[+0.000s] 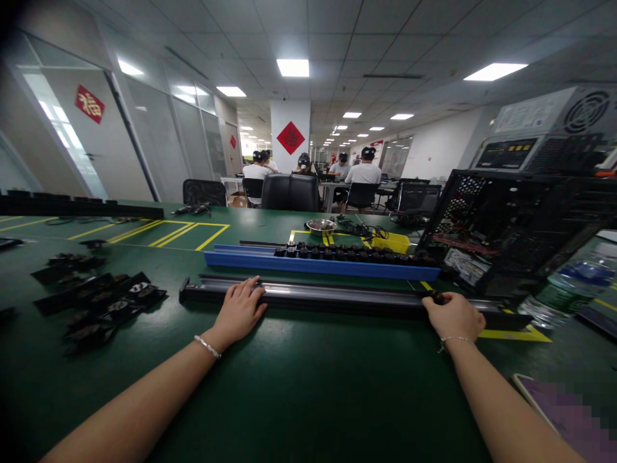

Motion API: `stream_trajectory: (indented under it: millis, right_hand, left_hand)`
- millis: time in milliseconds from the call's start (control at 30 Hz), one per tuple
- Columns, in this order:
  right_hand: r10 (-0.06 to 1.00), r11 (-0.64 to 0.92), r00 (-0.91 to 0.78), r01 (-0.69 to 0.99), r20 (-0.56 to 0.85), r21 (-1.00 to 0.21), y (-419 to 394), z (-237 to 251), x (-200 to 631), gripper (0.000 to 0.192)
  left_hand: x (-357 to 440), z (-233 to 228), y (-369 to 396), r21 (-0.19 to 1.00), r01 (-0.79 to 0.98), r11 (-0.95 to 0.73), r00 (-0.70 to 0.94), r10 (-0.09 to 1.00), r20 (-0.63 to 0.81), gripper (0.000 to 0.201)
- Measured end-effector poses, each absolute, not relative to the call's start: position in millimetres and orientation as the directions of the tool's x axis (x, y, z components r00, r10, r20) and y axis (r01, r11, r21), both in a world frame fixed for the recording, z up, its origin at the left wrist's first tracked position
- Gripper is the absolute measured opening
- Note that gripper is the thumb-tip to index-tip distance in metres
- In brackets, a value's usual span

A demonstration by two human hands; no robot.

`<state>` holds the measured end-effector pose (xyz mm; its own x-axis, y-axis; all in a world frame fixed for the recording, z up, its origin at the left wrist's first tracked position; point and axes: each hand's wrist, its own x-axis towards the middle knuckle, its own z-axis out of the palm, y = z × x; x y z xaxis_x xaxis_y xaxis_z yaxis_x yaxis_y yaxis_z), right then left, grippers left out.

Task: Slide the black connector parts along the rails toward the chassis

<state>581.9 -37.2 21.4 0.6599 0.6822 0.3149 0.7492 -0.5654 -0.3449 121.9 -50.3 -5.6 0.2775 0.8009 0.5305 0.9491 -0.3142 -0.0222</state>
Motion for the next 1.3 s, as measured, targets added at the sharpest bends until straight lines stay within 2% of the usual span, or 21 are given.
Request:
stream_trajectory:
  millis: [733, 1300]
  right_hand:
    - [0.702, -0.474, 0.586, 0.809, 0.406, -0.348, -37, 15, 558, 0.044]
    - [0.714, -0.446, 0.571, 0.817, 0.405, -0.364, -35, 14, 542, 0.041]
  left_hand:
    - [121, -8, -48, 0.001, 0.95, -0.313, 0.264, 0.803, 0.535, 0.031]
    - [121, -8, -49, -0.037, 0.951, -0.306, 0.277, 0.799, 0.533, 0.031]
